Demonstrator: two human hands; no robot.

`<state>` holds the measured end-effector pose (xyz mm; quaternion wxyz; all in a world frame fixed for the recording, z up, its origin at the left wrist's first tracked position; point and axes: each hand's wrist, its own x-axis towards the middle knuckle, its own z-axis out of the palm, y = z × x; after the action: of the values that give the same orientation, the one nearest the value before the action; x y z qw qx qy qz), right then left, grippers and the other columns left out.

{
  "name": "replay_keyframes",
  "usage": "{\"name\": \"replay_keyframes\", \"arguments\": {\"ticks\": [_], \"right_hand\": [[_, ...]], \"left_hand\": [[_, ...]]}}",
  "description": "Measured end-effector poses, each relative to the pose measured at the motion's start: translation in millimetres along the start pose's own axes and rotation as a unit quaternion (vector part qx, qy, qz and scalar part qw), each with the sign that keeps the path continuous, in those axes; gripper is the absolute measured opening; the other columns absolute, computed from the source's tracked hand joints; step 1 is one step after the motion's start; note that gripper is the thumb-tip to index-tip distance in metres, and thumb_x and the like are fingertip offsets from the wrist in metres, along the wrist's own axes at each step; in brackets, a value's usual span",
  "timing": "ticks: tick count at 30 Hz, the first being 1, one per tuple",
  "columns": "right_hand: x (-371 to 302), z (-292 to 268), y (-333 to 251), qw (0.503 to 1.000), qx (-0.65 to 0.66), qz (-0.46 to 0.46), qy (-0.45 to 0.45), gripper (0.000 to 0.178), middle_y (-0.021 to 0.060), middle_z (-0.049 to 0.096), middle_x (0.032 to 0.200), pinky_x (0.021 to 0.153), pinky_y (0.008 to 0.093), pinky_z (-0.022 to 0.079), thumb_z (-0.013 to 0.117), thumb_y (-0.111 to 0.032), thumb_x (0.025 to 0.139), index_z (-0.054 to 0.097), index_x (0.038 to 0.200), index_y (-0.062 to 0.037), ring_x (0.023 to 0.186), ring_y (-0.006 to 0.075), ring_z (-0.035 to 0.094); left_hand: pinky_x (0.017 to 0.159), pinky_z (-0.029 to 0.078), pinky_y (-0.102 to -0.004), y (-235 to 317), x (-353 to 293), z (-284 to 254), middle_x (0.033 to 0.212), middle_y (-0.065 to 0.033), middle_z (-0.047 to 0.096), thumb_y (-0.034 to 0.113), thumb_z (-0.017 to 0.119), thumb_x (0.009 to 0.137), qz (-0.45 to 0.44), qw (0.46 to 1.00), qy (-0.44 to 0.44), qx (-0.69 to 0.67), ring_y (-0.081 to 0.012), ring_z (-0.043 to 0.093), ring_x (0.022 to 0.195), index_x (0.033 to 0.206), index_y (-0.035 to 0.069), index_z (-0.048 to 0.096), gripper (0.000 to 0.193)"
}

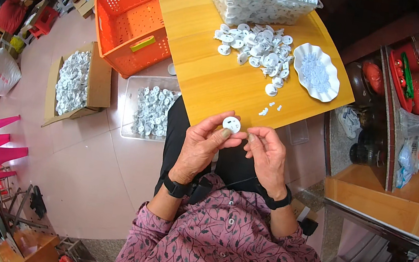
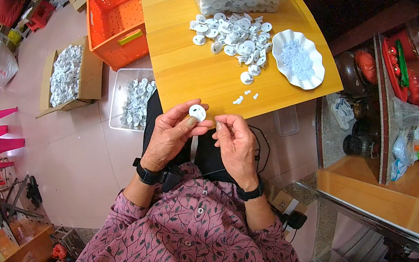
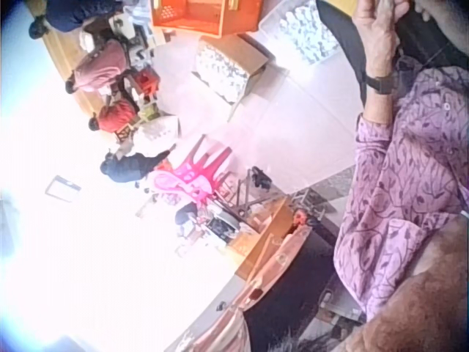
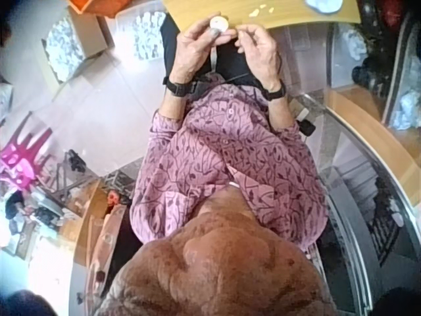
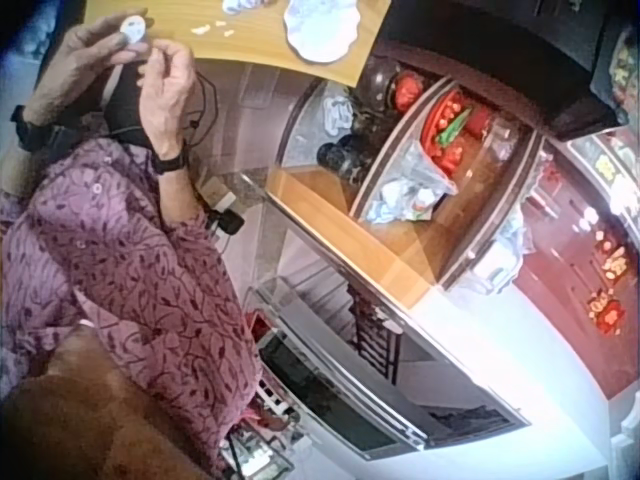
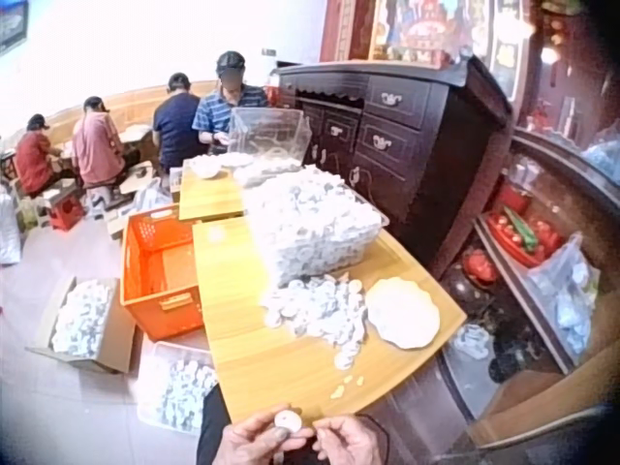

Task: Assembling and sorting small white plastic components at a workstation.

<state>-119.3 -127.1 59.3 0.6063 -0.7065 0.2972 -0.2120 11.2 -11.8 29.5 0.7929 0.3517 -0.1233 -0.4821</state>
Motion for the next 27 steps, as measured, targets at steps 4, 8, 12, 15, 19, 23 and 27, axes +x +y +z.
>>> {"name": "replay_keyframes", "arguments": {"ticks": [4, 8, 12, 15, 19, 23, 27], "right_hand": [[-1.2, -0.3, -0.4, 1.000, 0.029, 0.009, -0.003, 0.014, 0.0049, 0.064, 0.091, 0.061, 0.0223, 0.052, 0.058, -0.007, 0.099, 0.059, 0.109, 0.0025, 0.074, 0.0090, 0.063], [-1.6, -2.3, -5.6, 0.998, 0.054, 0.020, -0.008, 0.017, 0.0068, 0.066, 0.093, 0.061, 0.0215, 0.052, 0.060, -0.007, 0.098, 0.059, 0.112, 0.0038, 0.077, 0.0095, 0.065], [-0.9, -2.7, -9.3, 0.995, 0.090, 0.037, 0.001, 0.022, 0.0082, 0.068, 0.098, 0.062, 0.0215, 0.052, 0.061, -0.007, 0.097, 0.059, 0.115, 0.0052, 0.077, 0.0097, 0.066], [-0.2, -4.2, -10.8, 0.992, 0.119, 0.052, -0.005, 0.025, 0.0090, 0.069, 0.099, 0.062, 0.0213, 0.051, 0.062, -0.007, 0.097, 0.059, 0.117, 0.0065, 0.078, 0.0098, 0.066], [-0.8, -4.0, -10.5, 0.990, 0.127, 0.056, -0.008, 0.022, 0.0087, 0.070, 0.097, 0.063, 0.0211, 0.051, 0.063, -0.008, 0.097, 0.061, 0.113, 0.0059, 0.077, 0.0099, 0.066], [-1.2, -2.1, -12.3, 0.990, 0.129, 0.053, -0.005, 0.017, 0.0081, 0.070, 0.095, 0.062, 0.0206, 0.050, 0.063, -0.008, 0.097, 0.063, 0.108, 0.0049, 0.078, 0.0094, 0.067], [-1.8, -2.9, -8.6, 0.994, 0.104, 0.043, 0.008, 0.015, 0.0076, 0.071, 0.095, 0.063, 0.0205, 0.051, 0.063, -0.007, 0.097, 0.064, 0.107, 0.0041, 0.078, 0.0089, 0.067]], "left_hand": [[0.091, 0.059, -0.0330, -0.1, -0.2, 0.6, 0.129, -0.0176, 0.061, 0.003, 0.056, 0.099, 0.008, 1.000, 0.012, -0.003, -0.0288, 0.068, 0.109, 0.138, -0.005, 0.050, 0.040], [0.088, 0.060, -0.0328, 1.1, 0.4, -0.2, 0.125, -0.0170, 0.062, 0.005, 0.057, 0.099, -0.006, 0.999, 0.021, -0.033, -0.0286, 0.069, 0.106, 0.135, -0.006, 0.052, 0.037], [0.079, 0.061, -0.0310, -3.0, -0.6, -7.3, 0.119, -0.0158, 0.066, 0.009, 0.059, 0.100, -0.002, 0.998, 0.038, 0.044, -0.0240, 0.071, 0.095, 0.131, -0.004, 0.057, 0.034], [0.074, 0.060, -0.0283, -2.5, -1.0, -5.0, 0.107, -0.0119, 0.068, 0.009, 0.062, 0.098, -0.005, 0.997, 0.051, 0.059, -0.0208, 0.071, 0.086, 0.128, -0.004, 0.060, 0.033], [0.074, 0.058, -0.0273, -2.1, -1.2, -4.3, 0.102, -0.0101, 0.068, 0.011, 0.062, 0.098, -0.009, 0.997, 0.045, 0.060, -0.0195, 0.071, 0.085, 0.129, -0.003, 0.060, 0.034], [0.082, 0.059, -0.0306, -5.5, 0.4, -7.9, 0.113, -0.0137, 0.066, 0.013, 0.057, 0.101, -0.018, 1.000, 0.008, -0.020, -0.0215, 0.070, 0.093, 0.135, -0.004, 0.055, 0.037], [0.094, 0.056, -0.0363, -5.5, 0.0, -3.0, 0.130, -0.0185, 0.059, 0.012, 0.051, 0.104, -0.005, 0.999, -0.018, -0.049, -0.0282, 0.067, 0.107, 0.140, -0.004, 0.049, 0.040]]}}
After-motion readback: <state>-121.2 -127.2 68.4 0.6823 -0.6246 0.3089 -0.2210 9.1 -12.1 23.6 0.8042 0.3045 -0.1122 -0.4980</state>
